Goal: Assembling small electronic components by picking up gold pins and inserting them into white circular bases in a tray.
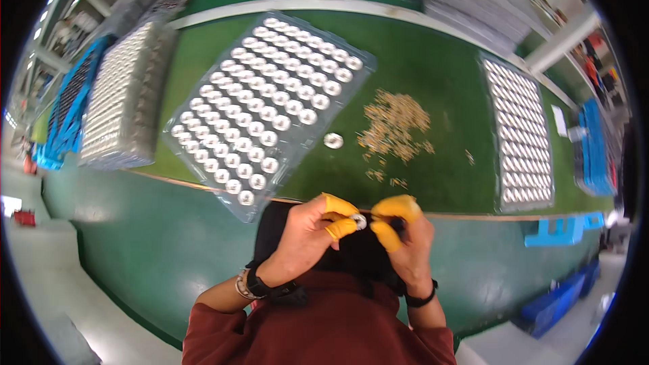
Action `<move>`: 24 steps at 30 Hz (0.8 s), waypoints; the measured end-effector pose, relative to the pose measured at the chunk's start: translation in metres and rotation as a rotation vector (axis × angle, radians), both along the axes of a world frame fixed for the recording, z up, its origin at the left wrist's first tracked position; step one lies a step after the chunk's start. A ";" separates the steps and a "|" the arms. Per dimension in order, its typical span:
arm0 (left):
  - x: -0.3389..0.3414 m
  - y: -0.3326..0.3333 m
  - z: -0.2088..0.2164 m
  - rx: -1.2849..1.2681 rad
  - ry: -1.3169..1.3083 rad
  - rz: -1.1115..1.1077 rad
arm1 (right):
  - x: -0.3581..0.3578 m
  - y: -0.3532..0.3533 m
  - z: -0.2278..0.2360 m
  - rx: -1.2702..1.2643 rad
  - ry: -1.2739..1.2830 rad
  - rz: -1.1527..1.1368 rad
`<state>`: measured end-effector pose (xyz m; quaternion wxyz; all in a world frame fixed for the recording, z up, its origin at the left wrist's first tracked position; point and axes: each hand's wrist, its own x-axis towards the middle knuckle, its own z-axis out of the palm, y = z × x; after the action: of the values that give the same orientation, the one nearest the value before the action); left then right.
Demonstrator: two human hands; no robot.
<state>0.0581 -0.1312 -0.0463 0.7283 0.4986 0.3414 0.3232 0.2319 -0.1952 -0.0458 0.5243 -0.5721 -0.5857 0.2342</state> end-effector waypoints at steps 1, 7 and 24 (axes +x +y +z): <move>-0.003 0.003 0.002 0.047 0.049 -0.009 | 0.004 -0.002 0.001 0.018 -0.050 -0.039; -0.049 0.047 0.031 0.107 0.114 0.289 | 0.022 -0.002 0.000 0.011 -0.108 -0.260; -0.045 0.101 0.027 0.796 0.915 0.214 | 0.030 0.005 -0.008 -0.012 -0.145 -0.343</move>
<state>0.0132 -0.0300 -0.0189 0.2293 0.7833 0.5207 0.2506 0.2623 -0.1901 -0.0534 0.5096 -0.6821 -0.5143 0.1032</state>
